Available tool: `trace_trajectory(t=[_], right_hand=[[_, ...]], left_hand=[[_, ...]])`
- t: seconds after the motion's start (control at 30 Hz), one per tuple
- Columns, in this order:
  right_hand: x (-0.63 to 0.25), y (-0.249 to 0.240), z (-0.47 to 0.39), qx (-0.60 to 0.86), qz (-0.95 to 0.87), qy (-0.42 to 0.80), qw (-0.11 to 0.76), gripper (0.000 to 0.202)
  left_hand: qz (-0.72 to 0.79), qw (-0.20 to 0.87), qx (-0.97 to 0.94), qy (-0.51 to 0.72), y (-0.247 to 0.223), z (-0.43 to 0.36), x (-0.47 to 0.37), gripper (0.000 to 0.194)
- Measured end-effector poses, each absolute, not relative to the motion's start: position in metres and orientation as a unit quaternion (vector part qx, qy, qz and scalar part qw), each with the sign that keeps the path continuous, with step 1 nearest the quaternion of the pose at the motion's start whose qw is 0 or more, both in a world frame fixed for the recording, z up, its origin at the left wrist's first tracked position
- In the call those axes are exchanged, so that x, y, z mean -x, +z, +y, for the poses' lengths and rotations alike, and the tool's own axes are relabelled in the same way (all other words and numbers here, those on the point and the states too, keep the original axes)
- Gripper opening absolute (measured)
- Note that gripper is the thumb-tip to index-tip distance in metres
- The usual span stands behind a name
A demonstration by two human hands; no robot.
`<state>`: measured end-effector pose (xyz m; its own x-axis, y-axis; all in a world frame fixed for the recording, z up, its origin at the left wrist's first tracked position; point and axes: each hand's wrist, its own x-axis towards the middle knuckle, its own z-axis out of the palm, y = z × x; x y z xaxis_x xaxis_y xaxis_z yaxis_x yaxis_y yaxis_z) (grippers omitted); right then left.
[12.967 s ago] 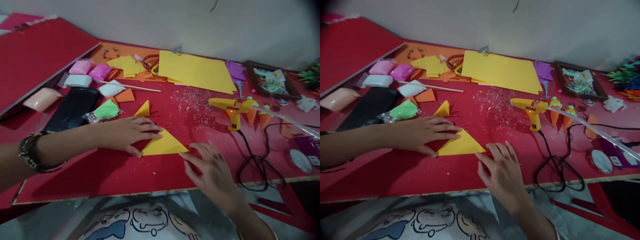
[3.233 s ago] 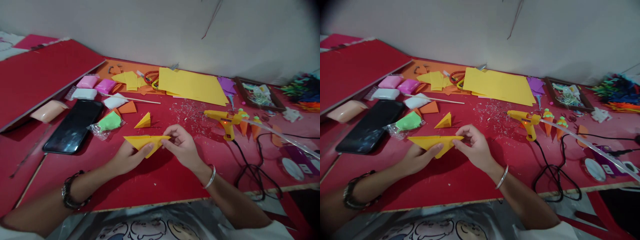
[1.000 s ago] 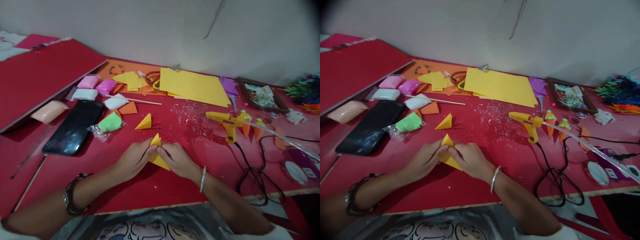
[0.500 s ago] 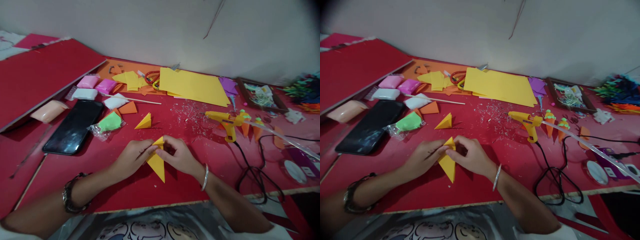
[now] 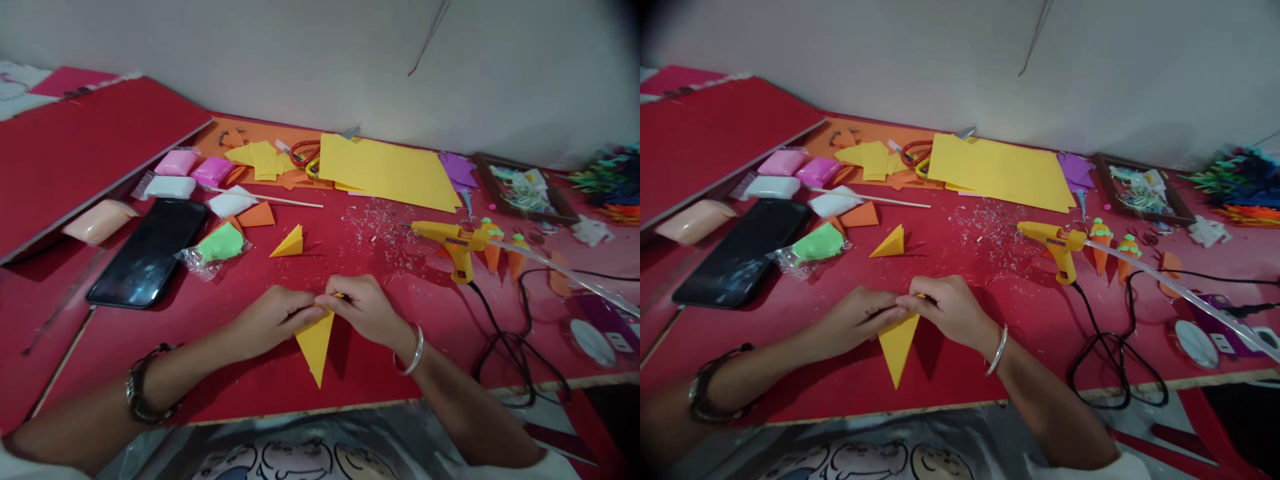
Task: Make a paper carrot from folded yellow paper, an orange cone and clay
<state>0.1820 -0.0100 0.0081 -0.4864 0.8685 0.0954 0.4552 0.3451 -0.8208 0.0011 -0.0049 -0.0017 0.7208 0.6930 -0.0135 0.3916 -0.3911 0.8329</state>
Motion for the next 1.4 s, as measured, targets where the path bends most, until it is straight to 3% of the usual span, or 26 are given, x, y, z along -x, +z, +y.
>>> trace_trajectory(t=[0.2,0.37,0.57,0.7,0.9,1.4], right_hand=[[-0.182,0.008,-0.010,0.466,-0.772,0.338,0.268,0.040],[-0.182,0.007,-0.009,0.487,-0.737,0.342,0.319,0.047],[-0.187,0.004,-0.008,0.561,-0.629,0.371,0.391,0.043],[-0.188,0.006,-0.005,0.494,-0.681,0.433,0.321,0.039],[-0.181,0.007,-0.007,0.383,-0.791,0.412,0.240,0.028],[-0.181,0.008,-0.010,0.424,-0.743,0.446,0.263,0.029]], left_hand=[[0.333,0.454,-0.809,0.171,0.002,-0.004,-0.002,0.035],[0.371,0.524,-0.752,0.150,0.003,-0.005,0.001,0.033],[0.436,0.467,-0.716,0.282,0.007,0.002,0.002,0.025],[0.436,0.407,-0.737,0.320,0.007,0.004,0.006,0.018],[0.417,0.374,-0.790,0.250,0.003,0.000,0.007,0.023],[0.402,0.407,-0.762,0.303,0.010,0.002,0.010,0.020]])
